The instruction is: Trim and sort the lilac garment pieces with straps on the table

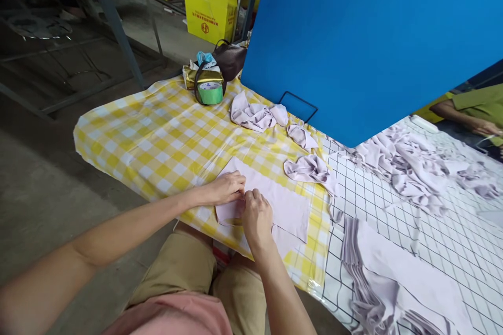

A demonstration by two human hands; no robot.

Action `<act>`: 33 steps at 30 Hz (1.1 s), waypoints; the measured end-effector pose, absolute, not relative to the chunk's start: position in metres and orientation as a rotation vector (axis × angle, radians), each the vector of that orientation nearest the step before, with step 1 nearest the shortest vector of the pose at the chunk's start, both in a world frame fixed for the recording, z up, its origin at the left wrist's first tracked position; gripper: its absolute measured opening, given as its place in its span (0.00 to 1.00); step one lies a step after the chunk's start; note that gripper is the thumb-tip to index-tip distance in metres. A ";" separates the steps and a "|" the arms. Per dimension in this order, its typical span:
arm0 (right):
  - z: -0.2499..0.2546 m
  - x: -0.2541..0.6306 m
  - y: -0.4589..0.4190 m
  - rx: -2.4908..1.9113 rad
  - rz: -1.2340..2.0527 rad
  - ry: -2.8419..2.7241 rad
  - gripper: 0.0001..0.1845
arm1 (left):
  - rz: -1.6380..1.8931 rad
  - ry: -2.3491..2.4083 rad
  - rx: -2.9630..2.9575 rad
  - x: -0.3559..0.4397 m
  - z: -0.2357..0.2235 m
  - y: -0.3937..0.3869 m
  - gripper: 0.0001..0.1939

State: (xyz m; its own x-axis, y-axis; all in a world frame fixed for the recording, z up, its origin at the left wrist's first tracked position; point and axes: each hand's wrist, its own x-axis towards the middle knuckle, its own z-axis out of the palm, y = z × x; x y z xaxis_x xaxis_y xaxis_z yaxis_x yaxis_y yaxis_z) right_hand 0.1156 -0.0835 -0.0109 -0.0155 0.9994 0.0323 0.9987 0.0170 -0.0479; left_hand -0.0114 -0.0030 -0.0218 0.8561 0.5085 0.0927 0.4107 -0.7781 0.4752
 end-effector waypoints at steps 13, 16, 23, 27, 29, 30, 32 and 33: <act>0.006 0.105 -0.127 -1.732 1.013 -1.003 0.20 | 0.429 0.603 2.439 -0.021 -0.031 -0.003 0.04; 0.005 0.087 -0.164 -1.628 1.068 -0.836 0.21 | 0.432 0.552 2.400 -0.026 -0.030 -0.001 0.07; -0.027 0.050 -0.234 -1.582 1.120 -0.868 0.25 | 0.425 0.649 2.328 -0.031 -0.024 0.001 0.11; -0.014 0.101 -0.211 -1.811 0.708 -1.112 0.19 | 0.526 0.971 2.239 -0.032 -0.020 0.011 0.10; -0.005 0.152 -0.179 -1.971 0.427 -1.227 0.17 | 0.588 1.252 2.206 -0.029 -0.022 0.020 0.09; -0.002 0.179 -0.161 -2.078 0.297 -1.244 0.18 | 0.581 1.387 2.200 -0.027 -0.023 0.025 0.08; 0.000 0.226 -0.128 -2.372 0.208 -1.207 0.17 | 0.503 1.588 2.204 -0.021 -0.027 0.033 0.11; -0.002 0.243 -0.115 -2.411 0.207 -1.193 0.15 | 0.451 1.641 2.211 -0.018 -0.028 0.037 0.13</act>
